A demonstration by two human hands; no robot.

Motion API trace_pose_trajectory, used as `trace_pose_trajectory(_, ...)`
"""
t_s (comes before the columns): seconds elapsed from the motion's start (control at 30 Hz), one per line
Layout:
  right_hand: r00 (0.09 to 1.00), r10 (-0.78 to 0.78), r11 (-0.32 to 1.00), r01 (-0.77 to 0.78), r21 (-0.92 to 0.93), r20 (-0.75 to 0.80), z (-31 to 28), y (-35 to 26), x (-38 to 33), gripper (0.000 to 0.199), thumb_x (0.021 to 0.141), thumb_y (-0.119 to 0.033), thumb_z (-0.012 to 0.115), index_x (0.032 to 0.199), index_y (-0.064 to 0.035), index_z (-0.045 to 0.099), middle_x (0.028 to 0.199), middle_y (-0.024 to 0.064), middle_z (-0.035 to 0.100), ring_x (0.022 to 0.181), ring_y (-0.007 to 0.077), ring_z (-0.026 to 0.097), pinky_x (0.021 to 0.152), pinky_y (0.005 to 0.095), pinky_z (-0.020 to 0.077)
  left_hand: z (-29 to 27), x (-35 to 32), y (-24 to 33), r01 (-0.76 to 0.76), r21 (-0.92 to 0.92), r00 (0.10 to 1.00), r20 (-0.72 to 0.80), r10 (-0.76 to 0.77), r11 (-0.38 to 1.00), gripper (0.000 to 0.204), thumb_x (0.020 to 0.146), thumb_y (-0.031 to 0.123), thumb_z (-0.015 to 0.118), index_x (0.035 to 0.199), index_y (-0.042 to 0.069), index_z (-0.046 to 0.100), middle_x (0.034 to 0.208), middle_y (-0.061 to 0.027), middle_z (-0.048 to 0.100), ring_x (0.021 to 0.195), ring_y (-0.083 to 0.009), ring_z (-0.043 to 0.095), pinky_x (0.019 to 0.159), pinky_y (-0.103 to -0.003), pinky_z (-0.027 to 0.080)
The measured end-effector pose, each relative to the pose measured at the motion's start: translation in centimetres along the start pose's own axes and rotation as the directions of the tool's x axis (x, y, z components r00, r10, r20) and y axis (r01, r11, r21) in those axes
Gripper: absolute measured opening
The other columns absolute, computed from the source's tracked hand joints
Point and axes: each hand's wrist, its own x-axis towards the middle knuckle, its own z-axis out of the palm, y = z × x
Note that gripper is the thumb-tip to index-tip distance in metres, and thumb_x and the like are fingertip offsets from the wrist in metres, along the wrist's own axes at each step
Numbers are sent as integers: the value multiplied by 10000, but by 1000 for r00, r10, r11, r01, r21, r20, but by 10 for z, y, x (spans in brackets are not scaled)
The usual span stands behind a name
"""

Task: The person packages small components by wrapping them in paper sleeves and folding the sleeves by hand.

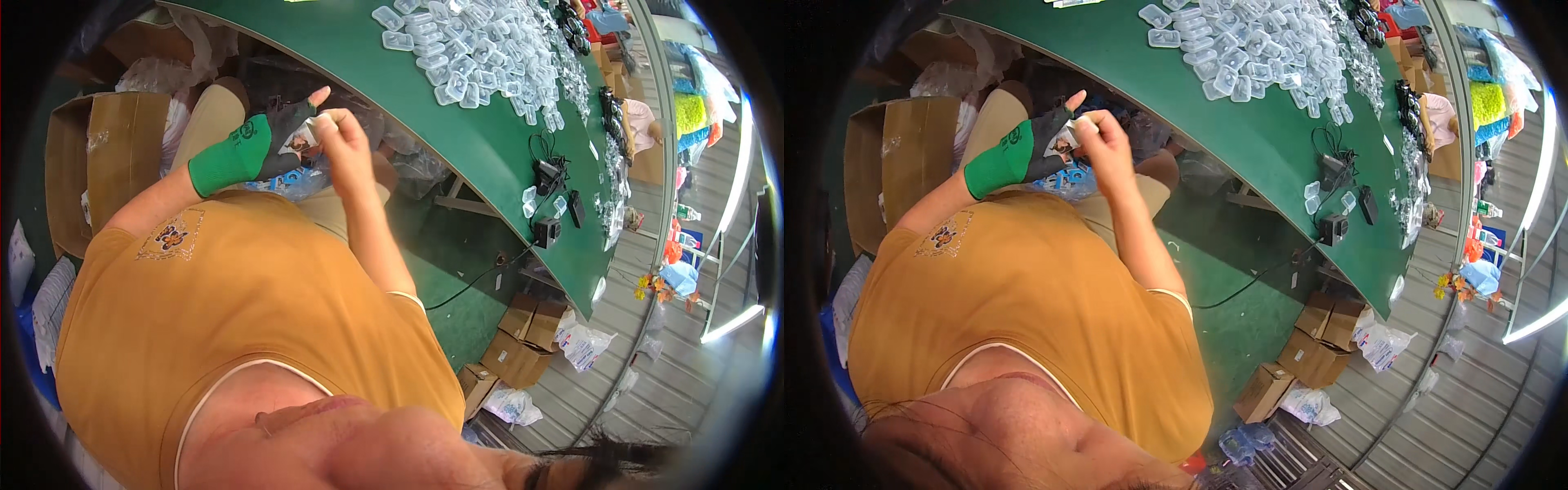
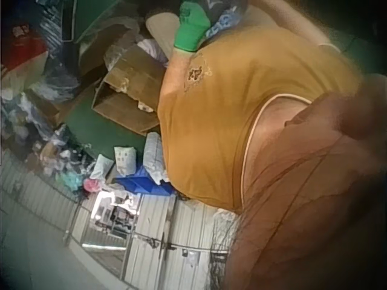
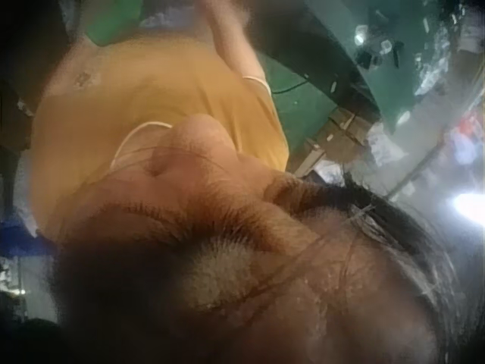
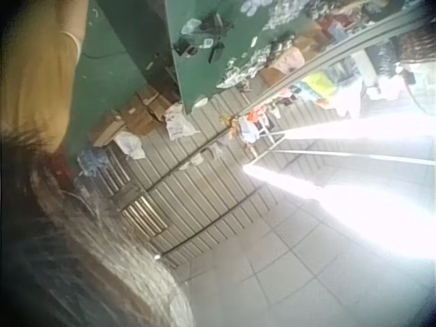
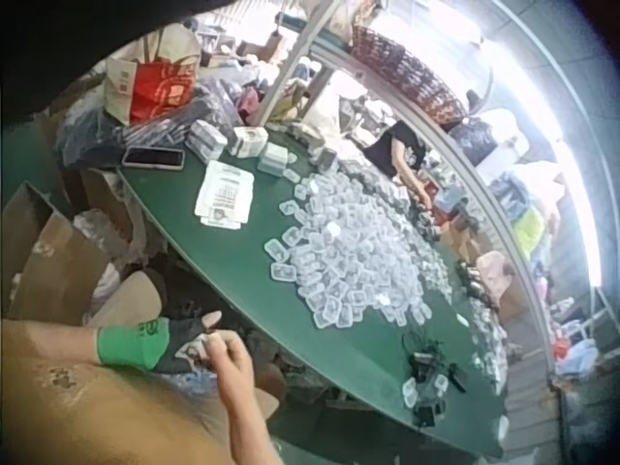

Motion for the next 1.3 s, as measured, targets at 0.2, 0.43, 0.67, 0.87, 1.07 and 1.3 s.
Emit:
trace_pose_trajectory(0.2,834,-551,716,452,-532,-32,36,-10,-19,217,1037,-125,567,1197,10,622,1113,125,612,843,194,663,781,314,537,-8,9,-8,68,-43,995,-74,-71,997,1009,787,-11,638,1653,108,135,1026,-113,666,856,-271,653,832,-341,526)
trace_pose_trajectory(0.43,996,59,985,-46,166,-69,3,-20,-2,291,1066,-255,562,1232,-25,624,943,60,687,721,149,643,675,281,518,-9,7,8,169,-63,986,22,-168,984,1025,768,-20,616,1659,144,136,1081,-103,685,884,-250,669,859,-336,528)
trace_pose_trajectory(0.67,999,32,997,-30,77,-28,14,-8,-5,185,975,-139,691,1136,-50,680,863,-7,654,719,71,601,639,219,489,-1,0,-4,179,-73,984,26,-177,981,1018,772,5,646,1655,158,163,1073,-105,690,923,-246,675,874,-342,531)
trace_pose_trajectory(0.87,993,98,980,-84,183,-67,10,-8,-8,103,958,-83,712,1042,-30,685,938,-32,599,755,76,588,671,225,486,-5,0,9,151,-79,987,72,-145,985,1010,788,1,657,1654,163,163,1041,-115,681,904,-252,671,859,-344,532)
trace_pose_trajectory(1.07,919,-375,851,289,-439,-121,27,-6,-16,99,920,-55,742,929,-18,651,886,0,551,778,79,564,661,248,472,6,1,7,196,-29,980,45,-195,980,988,808,1,638,1653,152,150,949,-106,657,820,-252,646,805,-354,527)
trace_pose_trajectory(1.3,983,-90,993,100,56,-162,13,5,-9,99,994,-97,675,939,-17,653,949,-32,587,830,72,602,669,244,538,5,3,4,140,-25,990,29,-139,990,970,824,24,648,1651,149,156,939,-128,661,804,-285,659,778,-368,535)
